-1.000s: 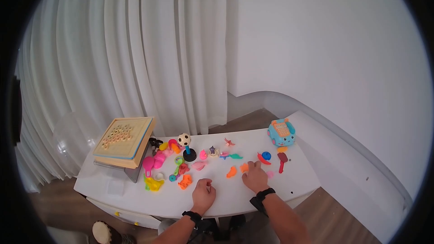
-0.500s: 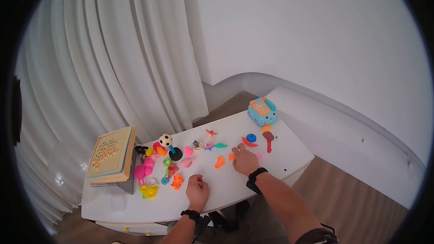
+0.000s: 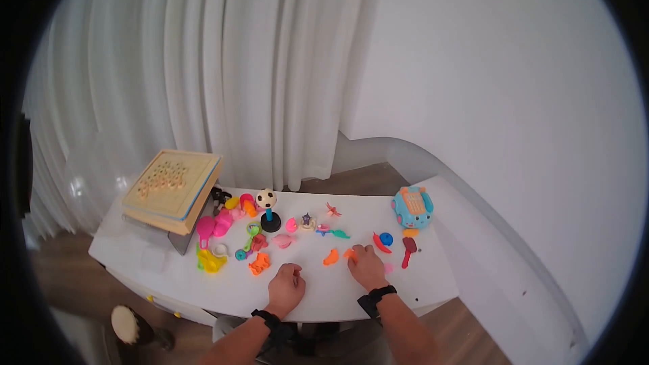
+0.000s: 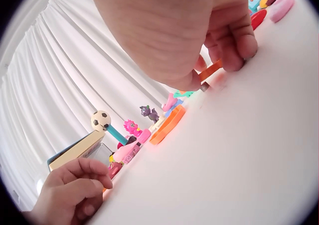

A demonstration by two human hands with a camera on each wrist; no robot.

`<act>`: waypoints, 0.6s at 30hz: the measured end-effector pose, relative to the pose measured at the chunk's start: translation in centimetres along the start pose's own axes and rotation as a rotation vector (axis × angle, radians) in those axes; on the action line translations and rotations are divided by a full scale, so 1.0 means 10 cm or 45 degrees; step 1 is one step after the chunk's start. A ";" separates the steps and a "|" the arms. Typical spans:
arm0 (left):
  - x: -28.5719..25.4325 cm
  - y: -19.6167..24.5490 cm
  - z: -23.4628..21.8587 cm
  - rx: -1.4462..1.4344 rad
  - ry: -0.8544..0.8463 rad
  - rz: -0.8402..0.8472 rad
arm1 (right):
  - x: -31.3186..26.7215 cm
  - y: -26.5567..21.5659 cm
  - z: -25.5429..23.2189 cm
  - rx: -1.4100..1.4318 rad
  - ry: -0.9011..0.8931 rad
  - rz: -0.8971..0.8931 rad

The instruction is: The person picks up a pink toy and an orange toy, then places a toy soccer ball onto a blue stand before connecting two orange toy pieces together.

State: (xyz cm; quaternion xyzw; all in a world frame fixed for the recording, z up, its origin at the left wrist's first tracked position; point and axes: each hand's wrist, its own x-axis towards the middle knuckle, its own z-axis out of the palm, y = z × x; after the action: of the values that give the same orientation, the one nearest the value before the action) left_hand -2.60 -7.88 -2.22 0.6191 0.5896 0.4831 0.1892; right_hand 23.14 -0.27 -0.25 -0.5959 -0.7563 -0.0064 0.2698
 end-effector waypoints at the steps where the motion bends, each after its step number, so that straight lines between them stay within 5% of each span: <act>1: 0.01 -0.01 0.00 0.018 0.010 0.039 | 0.04 0.02 0.01 -0.016 -0.019 -0.025; 10: 0.04 -0.04 0.00 -0.004 -0.037 0.029 | 0.03 0.00 0.01 0.165 0.141 0.219; 12: 0.03 -0.03 -0.01 0.025 -0.048 0.051 | -0.03 -0.01 0.02 0.412 -0.001 0.268; 18: 0.03 0.02 0.02 0.066 -0.071 0.072 | -0.11 -0.05 0.03 0.365 0.109 0.296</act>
State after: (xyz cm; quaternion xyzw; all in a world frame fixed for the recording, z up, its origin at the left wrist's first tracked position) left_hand -2.40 -7.60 -2.06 0.6533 0.5788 0.4553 0.1757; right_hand 22.71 -1.31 -0.81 -0.6339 -0.6634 0.1071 0.3828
